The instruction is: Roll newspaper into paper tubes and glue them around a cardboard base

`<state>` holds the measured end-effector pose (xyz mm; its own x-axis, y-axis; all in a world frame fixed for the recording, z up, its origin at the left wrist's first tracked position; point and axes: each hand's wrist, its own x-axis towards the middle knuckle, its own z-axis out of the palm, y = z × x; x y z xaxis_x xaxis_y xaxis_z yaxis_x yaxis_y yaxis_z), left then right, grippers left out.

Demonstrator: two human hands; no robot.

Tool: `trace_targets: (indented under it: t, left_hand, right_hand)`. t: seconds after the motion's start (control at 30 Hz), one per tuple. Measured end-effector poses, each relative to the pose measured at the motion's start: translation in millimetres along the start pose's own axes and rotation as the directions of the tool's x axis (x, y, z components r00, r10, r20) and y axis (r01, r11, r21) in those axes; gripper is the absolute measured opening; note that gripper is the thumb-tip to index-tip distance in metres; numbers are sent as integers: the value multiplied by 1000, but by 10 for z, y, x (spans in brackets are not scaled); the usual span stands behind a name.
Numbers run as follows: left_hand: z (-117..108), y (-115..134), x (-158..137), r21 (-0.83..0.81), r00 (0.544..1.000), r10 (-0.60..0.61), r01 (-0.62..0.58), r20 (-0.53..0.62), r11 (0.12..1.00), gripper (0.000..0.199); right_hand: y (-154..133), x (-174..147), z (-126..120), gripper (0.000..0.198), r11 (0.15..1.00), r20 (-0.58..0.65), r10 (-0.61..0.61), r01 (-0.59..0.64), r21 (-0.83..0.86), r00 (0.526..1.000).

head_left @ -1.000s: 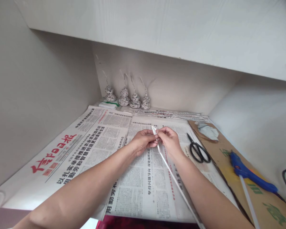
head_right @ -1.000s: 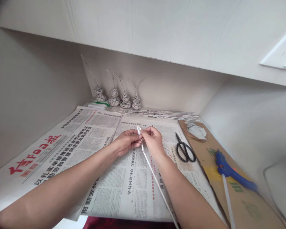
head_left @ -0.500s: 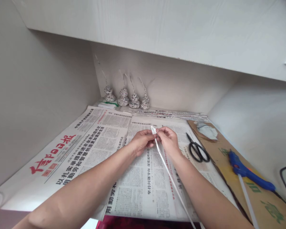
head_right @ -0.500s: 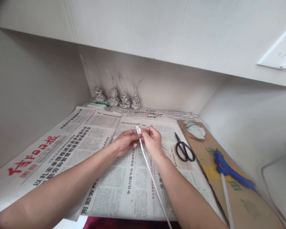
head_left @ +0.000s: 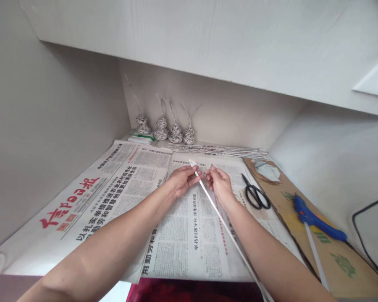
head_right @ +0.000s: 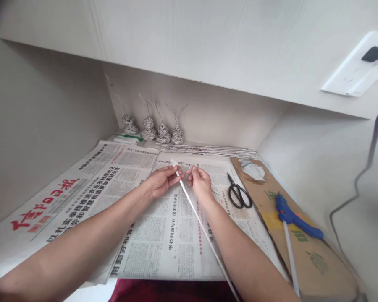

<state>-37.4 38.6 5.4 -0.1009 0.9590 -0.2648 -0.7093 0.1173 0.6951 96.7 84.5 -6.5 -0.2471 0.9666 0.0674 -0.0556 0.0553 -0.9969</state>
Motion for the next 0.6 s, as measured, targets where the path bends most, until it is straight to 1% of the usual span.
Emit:
trace_targets:
  t: [0.07,0.13,0.2,0.27,0.3,0.37,0.5,0.6]
  left_hand:
    - [-13,26,15,-21,1000,24,-24,-17,999,6]
    - [-22,39,23,-40,999,42,-43,-24,998,7]
    - [-26,41,22,-46,998,53,-54,-16,998,7]
    - [-20,35,12,-41,998,55,-55,5,998,8]
    - [-13,29,5,-37,998,54,-53,14,998,9]
    - [4,12,-12,-32,999,48,-47,24,998,10]
    - [40,-35,-47,-14,999,31,-30,43,999,10]
    - [54,-65,-66,19,998,18,-19,52,1000,9]
  right_hand:
    - [-10,-58,-13,43,996,52,57,-53,-72,997]
    - [-29,-146,-31,44,980,145,73,-43,-196,987]
    - [-54,-246,-55,40,934,249,27,64,-350,968]
    - [-77,-332,-77,35,849,309,-42,197,-490,950]
    - [-87,-366,-83,33,806,319,-66,239,-542,945]
    - [-99,-418,-81,33,754,299,-86,258,-604,950]
    - [-107,-535,-72,35,752,232,-46,186,-632,972]
    - [-142,-705,-143,35,758,256,21,152,-635,966]
